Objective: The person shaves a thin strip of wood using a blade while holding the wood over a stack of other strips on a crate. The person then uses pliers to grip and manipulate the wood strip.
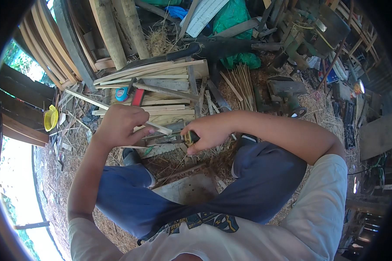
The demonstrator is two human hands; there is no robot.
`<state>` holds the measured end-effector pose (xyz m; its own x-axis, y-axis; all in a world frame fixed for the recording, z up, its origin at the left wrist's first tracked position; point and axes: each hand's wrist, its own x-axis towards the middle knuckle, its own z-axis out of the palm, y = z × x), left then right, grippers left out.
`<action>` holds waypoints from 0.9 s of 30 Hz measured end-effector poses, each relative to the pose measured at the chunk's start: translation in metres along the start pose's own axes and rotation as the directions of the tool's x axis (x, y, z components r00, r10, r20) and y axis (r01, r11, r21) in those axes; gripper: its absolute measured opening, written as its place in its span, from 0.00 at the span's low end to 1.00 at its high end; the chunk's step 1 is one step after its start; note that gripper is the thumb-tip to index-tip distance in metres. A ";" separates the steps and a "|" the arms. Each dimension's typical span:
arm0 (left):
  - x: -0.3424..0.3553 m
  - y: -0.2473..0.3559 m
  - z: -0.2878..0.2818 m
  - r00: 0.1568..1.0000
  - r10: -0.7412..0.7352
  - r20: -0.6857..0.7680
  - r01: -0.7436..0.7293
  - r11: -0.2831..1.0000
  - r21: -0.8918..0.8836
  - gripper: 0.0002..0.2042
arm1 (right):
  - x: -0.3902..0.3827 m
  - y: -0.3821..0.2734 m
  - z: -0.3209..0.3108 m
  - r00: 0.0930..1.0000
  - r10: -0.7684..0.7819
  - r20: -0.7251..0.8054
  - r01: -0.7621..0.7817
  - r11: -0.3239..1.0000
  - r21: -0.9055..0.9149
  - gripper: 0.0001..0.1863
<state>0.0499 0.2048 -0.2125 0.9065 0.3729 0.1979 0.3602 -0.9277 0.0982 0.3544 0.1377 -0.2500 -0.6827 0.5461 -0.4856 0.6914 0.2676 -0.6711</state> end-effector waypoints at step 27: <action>-0.014 -0.032 0.010 0.657 -0.748 -0.095 0.752 0.658 0.021 0.28 | -0.004 -0.034 0.014 0.961 0.083 -0.266 -0.208 0.848 -0.487 0.17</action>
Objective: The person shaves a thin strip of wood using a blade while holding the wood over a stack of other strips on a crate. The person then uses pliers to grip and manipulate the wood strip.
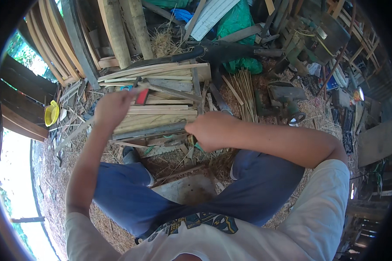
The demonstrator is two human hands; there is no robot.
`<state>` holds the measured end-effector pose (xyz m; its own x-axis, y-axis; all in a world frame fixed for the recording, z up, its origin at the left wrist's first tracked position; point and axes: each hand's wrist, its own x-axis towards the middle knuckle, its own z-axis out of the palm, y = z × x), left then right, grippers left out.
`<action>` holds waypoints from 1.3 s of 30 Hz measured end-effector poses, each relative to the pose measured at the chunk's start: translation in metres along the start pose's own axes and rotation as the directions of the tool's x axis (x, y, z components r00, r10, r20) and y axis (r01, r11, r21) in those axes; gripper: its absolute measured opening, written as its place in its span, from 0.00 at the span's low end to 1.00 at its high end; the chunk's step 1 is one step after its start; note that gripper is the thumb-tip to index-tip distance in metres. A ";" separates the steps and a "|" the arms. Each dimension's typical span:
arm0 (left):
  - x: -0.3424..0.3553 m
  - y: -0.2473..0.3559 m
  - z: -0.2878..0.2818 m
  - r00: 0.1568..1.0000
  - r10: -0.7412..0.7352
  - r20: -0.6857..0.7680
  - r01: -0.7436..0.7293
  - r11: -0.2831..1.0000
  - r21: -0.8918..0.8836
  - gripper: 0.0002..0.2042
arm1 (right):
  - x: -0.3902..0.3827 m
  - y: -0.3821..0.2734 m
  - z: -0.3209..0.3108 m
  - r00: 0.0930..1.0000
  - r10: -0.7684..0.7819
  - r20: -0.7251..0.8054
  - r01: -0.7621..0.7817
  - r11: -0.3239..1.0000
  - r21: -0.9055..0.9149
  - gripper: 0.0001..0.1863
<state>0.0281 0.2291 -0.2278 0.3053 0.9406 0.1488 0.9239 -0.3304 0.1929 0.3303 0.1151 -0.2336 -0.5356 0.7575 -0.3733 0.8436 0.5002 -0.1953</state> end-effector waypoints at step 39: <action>-0.011 0.001 0.011 0.954 0.288 0.081 -0.282 0.956 -0.084 0.26 | 0.041 0.064 0.012 0.898 -0.411 0.155 -0.172 -0.005 0.985 0.23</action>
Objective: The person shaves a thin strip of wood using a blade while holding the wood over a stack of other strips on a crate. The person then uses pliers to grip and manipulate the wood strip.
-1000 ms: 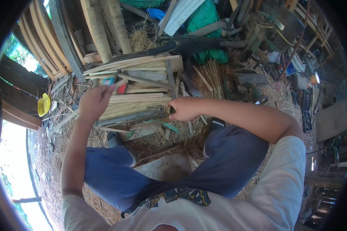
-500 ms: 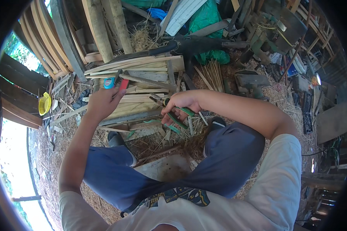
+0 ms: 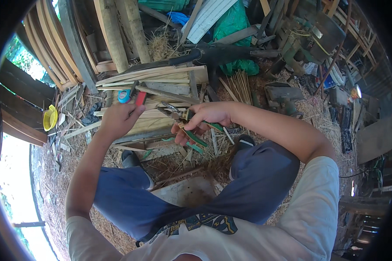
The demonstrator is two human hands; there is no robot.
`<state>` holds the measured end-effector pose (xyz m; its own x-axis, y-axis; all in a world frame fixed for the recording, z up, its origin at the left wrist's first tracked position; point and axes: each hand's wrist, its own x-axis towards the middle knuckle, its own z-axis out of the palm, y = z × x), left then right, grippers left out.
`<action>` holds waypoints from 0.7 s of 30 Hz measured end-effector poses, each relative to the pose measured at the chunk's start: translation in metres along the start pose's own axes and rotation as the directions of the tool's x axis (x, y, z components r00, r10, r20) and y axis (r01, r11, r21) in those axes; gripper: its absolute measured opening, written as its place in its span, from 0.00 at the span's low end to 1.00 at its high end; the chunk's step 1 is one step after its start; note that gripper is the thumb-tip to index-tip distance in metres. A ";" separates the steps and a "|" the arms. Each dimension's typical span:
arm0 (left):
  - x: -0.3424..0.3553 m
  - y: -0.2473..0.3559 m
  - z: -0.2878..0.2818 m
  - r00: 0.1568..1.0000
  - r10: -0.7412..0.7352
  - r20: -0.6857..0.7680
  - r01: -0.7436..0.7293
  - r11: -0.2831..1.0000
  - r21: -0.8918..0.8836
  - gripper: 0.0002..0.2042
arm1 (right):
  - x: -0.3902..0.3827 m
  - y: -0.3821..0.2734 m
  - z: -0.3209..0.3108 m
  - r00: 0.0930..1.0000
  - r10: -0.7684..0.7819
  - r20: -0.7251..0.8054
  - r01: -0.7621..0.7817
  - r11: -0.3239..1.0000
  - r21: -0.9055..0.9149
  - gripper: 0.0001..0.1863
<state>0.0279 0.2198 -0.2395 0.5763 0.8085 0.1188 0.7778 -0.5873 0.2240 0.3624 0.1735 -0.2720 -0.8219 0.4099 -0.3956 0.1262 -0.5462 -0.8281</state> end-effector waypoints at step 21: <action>-0.003 0.029 0.004 0.998 0.057 0.036 -0.056 0.998 -0.024 0.23 | -0.004 -0.007 0.010 1.000 -0.008 0.012 0.009 0.990 -0.142 0.22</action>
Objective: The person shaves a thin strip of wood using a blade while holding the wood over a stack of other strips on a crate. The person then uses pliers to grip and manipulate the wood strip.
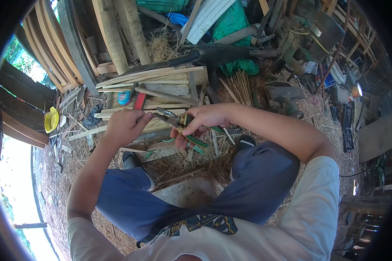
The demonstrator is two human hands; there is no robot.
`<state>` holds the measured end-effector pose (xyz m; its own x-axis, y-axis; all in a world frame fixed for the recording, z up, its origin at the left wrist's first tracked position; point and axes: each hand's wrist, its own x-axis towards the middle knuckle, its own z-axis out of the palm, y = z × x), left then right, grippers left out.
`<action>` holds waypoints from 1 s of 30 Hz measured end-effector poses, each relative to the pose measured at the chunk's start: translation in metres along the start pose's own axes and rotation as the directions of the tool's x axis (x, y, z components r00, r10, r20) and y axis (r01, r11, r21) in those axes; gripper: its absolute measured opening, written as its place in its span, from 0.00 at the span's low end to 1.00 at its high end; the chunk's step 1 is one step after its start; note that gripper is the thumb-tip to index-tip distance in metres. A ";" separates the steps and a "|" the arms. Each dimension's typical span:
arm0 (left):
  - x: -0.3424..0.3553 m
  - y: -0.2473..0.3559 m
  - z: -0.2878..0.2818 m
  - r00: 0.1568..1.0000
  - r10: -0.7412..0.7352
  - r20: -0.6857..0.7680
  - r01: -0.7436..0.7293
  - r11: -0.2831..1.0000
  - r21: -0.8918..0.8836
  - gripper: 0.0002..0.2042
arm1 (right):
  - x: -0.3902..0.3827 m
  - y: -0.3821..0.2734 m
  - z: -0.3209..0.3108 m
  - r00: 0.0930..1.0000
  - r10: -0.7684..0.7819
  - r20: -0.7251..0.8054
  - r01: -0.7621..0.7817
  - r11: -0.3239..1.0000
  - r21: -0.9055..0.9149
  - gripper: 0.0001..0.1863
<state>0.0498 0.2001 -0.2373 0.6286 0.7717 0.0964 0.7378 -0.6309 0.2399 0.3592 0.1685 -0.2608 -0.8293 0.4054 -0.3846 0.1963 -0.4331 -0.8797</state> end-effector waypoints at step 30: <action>-0.005 0.015 0.001 0.994 -0.026 -0.104 0.028 0.999 0.023 0.19 | 0.002 0.004 -0.004 0.999 -0.042 -0.018 0.045 0.978 0.201 0.21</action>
<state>0.0576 0.1866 -0.2357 0.5803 0.7918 0.1905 0.7606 -0.6106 0.2206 0.3603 0.1713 -0.2667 -0.8273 0.4376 -0.3521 0.0494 -0.5677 -0.8217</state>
